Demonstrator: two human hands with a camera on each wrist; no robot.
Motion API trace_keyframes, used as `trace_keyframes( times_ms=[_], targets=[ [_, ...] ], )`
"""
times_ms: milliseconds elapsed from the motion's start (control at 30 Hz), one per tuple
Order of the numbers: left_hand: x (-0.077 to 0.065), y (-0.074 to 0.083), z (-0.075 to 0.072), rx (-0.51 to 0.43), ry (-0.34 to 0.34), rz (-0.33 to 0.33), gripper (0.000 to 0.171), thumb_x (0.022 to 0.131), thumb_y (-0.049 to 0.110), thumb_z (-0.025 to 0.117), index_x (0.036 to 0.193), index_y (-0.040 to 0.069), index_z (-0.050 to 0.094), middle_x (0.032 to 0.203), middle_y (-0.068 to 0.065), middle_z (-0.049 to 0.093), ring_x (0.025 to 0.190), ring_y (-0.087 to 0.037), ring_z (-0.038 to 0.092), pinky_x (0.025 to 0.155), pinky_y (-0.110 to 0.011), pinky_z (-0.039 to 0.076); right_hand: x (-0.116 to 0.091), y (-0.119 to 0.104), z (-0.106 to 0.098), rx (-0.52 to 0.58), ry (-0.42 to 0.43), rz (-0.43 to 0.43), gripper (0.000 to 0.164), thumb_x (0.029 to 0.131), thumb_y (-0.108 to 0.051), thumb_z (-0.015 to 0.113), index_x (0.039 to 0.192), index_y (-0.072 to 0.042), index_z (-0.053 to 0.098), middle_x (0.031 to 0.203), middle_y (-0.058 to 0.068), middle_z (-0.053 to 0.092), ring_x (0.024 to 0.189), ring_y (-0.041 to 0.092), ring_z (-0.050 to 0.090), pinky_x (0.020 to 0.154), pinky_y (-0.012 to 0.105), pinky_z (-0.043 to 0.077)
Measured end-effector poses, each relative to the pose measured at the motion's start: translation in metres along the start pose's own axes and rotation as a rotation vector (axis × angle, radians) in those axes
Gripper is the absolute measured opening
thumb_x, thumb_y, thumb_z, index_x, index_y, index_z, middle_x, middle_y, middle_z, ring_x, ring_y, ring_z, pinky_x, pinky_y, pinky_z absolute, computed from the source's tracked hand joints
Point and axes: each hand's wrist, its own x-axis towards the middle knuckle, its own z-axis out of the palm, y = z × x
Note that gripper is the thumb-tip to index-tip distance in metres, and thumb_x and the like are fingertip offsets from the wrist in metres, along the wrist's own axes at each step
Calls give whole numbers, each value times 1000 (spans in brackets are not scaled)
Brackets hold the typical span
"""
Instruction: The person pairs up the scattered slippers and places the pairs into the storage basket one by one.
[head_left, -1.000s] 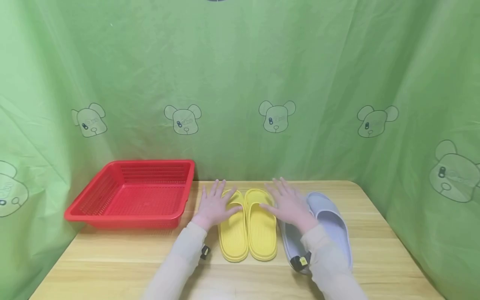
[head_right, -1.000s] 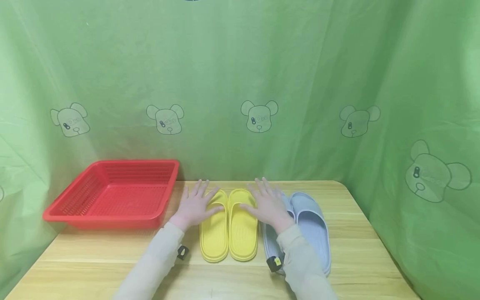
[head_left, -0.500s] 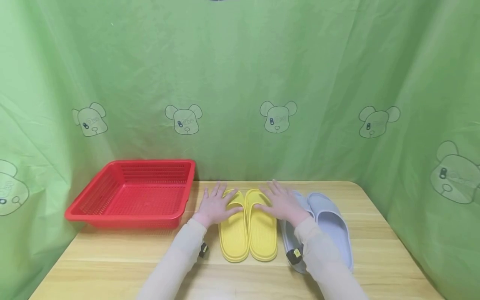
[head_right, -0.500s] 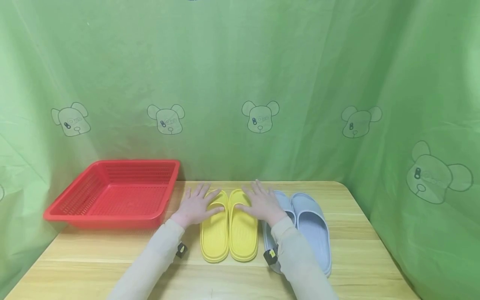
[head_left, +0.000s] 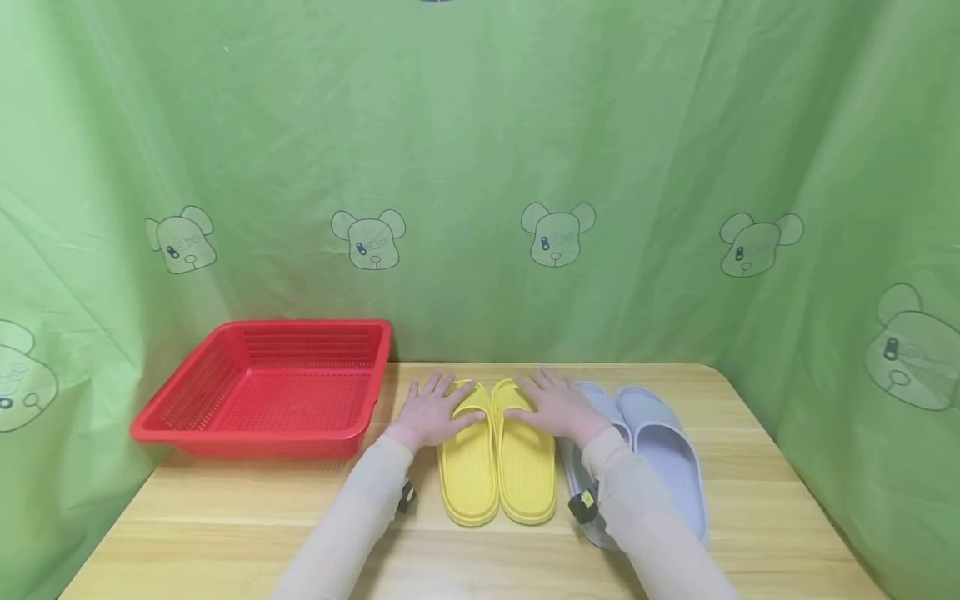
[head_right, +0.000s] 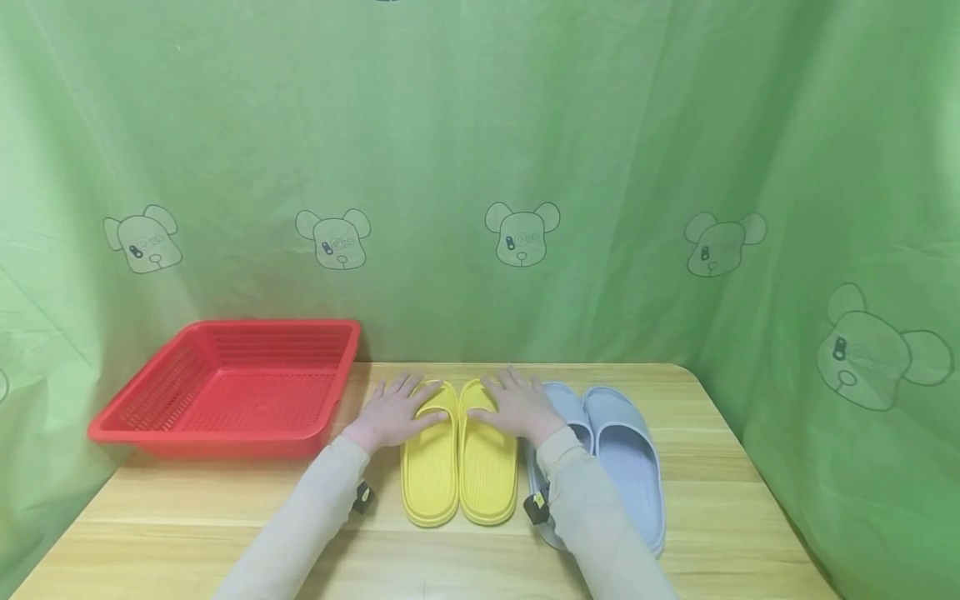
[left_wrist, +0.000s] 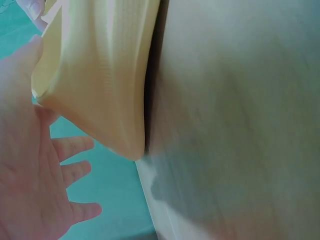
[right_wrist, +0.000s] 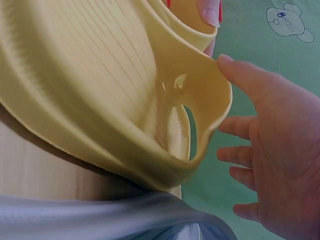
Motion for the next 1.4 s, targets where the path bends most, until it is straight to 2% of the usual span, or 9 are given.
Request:
trace_keyframes(
  times_ms=[333, 733, 1033, 1400],
  targets=[
    [5, -4, 3, -16, -5, 18, 74, 91, 75, 29, 152, 32, 33, 158, -11, 32, 149, -37, 21, 115, -69, 17, 6, 0, 2, 14, -62, 14, 81, 92, -68, 42, 152, -13, 34, 158, 18, 31, 148, 41, 21, 116, 68, 14],
    [7, -3, 4, -28, -12, 35, 73, 93, 72, 31, 151, 29, 36, 152, -7, 45, 147, -36, 27, 116, -67, 18, 10, 5, 6, 101, -121, 3, 80, 93, -66, 41, 150, -11, 36, 155, 16, 37, 147, 42, 24, 116, 68, 15],
    [9, -5, 3, -27, 6, 37, 73, 93, 71, 33, 149, 24, 40, 149, -8, 49, 143, -32, 37, 116, -65, 22, 11, 6, 4, 130, -113, -22, 78, 93, -65, 44, 150, -12, 37, 152, 21, 40, 140, 42, 37, 114, 64, 27],
    [8, -9, 4, -38, 59, 46, 77, 89, 74, 40, 145, 21, 47, 142, -8, 55, 136, -32, 45, 115, -63, 26, 12, 4, 3, 150, -111, -54, 78, 91, -65, 48, 149, -13, 39, 149, 23, 43, 136, 44, 42, 109, 64, 35]
  ],
)
